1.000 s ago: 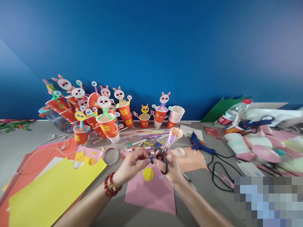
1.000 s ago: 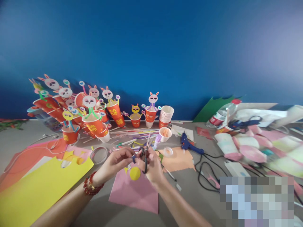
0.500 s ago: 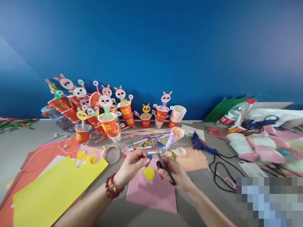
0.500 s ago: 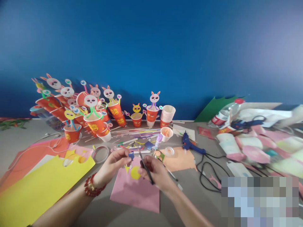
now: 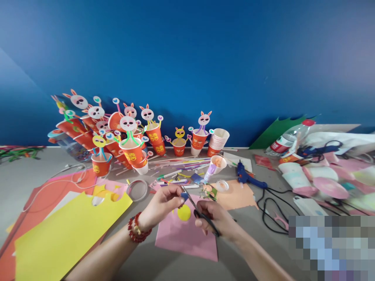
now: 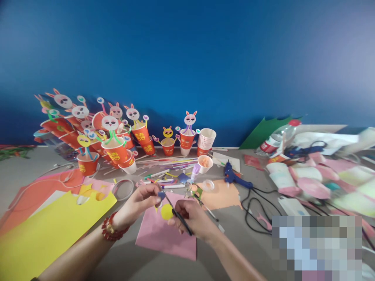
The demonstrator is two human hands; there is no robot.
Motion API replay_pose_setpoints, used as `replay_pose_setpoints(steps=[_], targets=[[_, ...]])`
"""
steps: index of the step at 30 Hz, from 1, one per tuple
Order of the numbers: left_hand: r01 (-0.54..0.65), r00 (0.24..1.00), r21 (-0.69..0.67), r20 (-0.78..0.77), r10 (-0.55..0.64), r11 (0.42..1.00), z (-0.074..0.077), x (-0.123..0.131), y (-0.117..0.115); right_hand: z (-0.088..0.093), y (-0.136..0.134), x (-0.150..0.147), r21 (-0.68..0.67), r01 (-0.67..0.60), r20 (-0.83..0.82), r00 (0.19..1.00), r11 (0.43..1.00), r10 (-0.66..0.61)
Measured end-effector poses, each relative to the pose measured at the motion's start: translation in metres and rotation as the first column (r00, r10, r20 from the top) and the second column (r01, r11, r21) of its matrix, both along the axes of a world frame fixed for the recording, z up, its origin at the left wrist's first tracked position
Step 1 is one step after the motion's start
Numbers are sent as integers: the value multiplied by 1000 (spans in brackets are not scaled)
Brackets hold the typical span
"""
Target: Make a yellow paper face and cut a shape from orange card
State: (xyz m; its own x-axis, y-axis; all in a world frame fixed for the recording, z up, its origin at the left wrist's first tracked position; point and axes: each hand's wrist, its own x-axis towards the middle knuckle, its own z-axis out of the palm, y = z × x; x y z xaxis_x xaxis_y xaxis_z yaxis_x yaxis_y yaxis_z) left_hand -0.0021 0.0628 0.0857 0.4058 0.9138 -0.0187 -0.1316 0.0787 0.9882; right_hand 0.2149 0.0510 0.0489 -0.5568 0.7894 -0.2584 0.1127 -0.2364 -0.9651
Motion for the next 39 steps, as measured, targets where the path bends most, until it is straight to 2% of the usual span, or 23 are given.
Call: replay_pose_setpoints(steps=[8,16,27,30,39], targets=[[40,999,-7,6,-40,999,1,-1,1,-1,1,2,1,-11,5,1000,1000,11],[25,1000,-7,-8,-26,1000,2,-1,2,3,4,2,57,-54,16,998,997,53],[21,1000,-45,0,-21,999,0,-4,3,-1,6,5,113,-20,29,999,993,17],[23,1000,-60,-4,-23,998,-1,-4,3,1,7,4,83,-14,33,999,996,11],[36,999,-20,-31,-37,999,-1,-7,3,6,9,6,86,-9,46,999,996,5]])
